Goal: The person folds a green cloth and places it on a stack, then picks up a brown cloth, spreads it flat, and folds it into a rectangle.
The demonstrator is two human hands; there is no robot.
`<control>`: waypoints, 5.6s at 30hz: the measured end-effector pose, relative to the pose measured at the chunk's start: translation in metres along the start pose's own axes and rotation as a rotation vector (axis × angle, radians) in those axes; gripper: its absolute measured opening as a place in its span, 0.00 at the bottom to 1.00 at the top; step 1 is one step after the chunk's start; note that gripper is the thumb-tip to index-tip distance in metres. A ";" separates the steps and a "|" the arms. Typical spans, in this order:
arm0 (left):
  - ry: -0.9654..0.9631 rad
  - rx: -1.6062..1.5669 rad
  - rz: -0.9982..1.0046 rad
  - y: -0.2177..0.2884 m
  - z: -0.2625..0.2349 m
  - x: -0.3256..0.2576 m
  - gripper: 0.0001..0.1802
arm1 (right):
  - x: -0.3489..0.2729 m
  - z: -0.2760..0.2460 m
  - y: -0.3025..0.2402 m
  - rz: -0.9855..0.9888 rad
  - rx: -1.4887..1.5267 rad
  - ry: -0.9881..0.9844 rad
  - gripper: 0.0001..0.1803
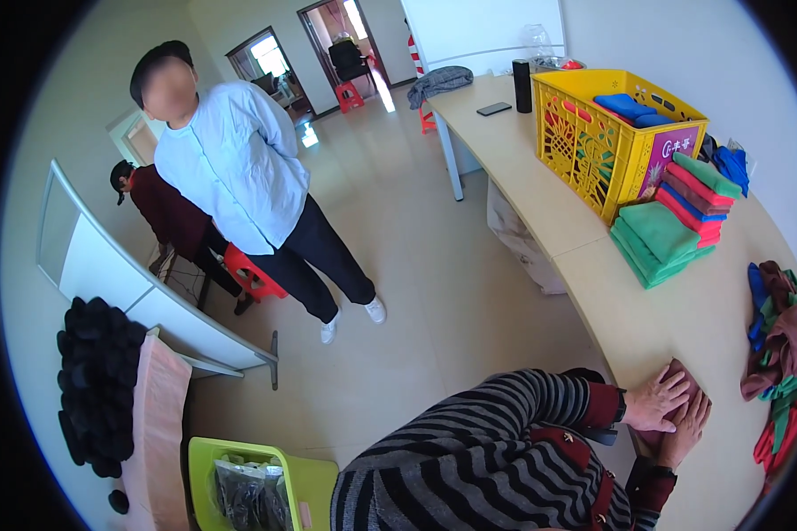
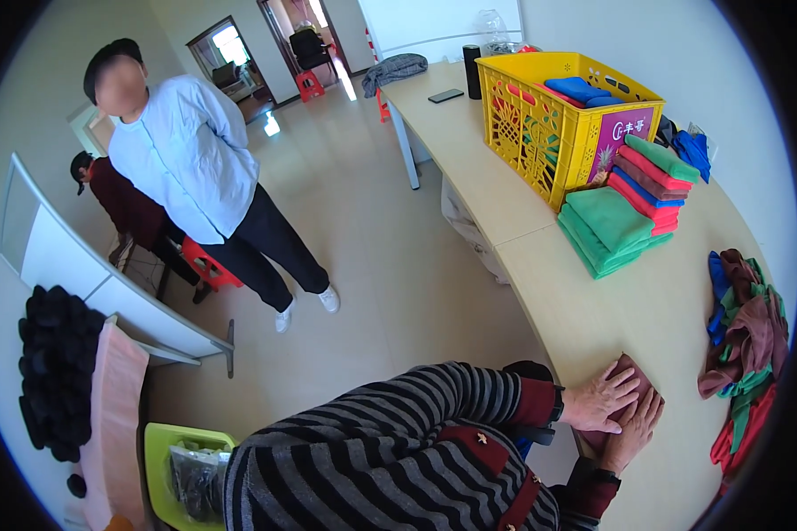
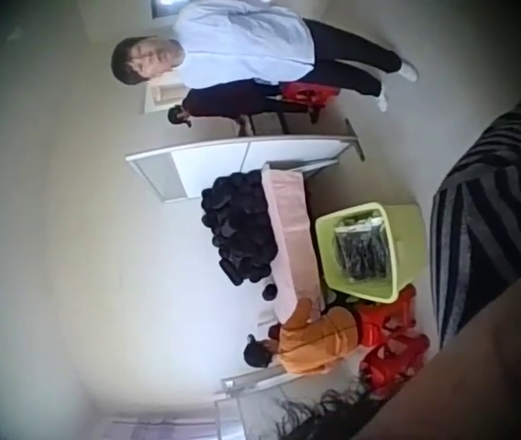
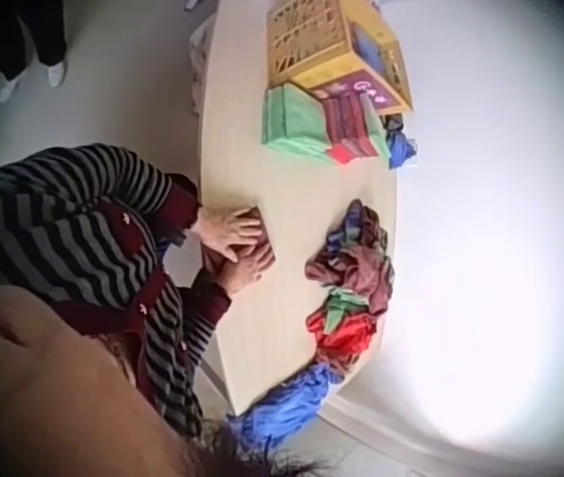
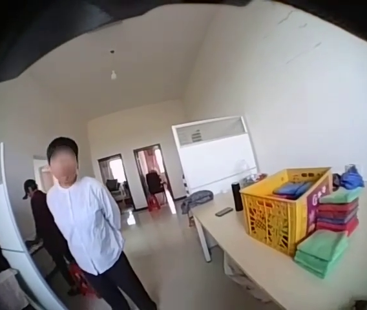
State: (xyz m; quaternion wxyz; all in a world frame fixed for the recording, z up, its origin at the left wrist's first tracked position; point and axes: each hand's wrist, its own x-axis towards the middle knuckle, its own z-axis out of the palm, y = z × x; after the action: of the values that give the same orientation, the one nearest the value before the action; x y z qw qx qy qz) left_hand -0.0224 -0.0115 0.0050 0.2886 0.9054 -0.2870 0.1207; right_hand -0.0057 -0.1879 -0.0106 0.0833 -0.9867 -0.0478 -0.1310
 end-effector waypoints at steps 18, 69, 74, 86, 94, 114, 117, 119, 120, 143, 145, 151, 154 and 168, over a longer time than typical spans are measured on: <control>0.020 0.009 -0.020 0.009 -0.012 -0.044 0.44 | -0.014 -0.012 -0.006 0.037 -0.049 0.034 0.29; 0.545 -1.989 -0.938 -0.290 -0.196 0.125 0.28 | -0.075 -0.035 -0.026 0.069 0.038 0.020 0.31; 0.496 -1.919 -1.152 -0.212 -0.172 0.105 0.27 | -0.073 -0.028 -0.014 0.043 0.060 0.058 0.30; -0.198 -0.172 0.394 -0.010 0.012 0.016 0.29 | -0.076 -0.031 -0.011 -0.012 0.037 0.088 0.30; -0.280 0.174 0.363 -0.010 0.005 0.015 0.37 | -0.057 -0.040 0.080 -0.193 0.162 -0.027 0.28; -0.290 0.139 0.264 -0.016 -0.009 0.034 0.38 | 0.267 -0.027 0.239 0.670 0.517 0.396 0.28; -0.286 0.124 0.261 -0.014 -0.008 0.036 0.38 | 0.263 -0.032 0.246 0.673 0.579 0.343 0.24; -0.280 0.122 0.280 -0.011 -0.007 0.036 0.38 | 0.250 -0.042 0.243 0.429 0.705 0.440 0.17; -0.276 0.120 0.298 -0.009 -0.005 0.036 0.38 | 0.237 -0.049 0.243 0.308 0.756 0.489 0.14; -0.061 -0.010 0.478 0.024 -0.033 0.053 0.18 | -0.113 -0.071 -0.018 -0.028 0.994 -0.382 0.10; -0.266 0.140 0.574 0.020 -0.027 0.063 0.15 | -0.116 -0.073 -0.017 -0.058 0.890 -0.357 0.10; 0.036 -0.099 0.020 -0.033 -0.042 0.102 0.09 | -0.116 -0.097 0.024 0.242 1.185 0.007 0.12; 0.187 -0.479 -0.051 -0.057 -0.086 0.138 0.10 | -0.098 -0.136 0.081 0.297 1.173 0.097 0.12; 0.277 -1.035 -0.203 -0.102 -0.179 0.178 0.20 | -0.066 -0.220 0.151 0.241 0.805 0.616 0.09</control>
State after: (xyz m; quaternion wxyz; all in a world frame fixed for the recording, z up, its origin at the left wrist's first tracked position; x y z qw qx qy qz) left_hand 0.1714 0.0827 0.1710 0.7419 0.6438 -0.1796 0.0533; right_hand -0.1069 -0.3800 0.1580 0.4807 -0.7909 0.0464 -0.3760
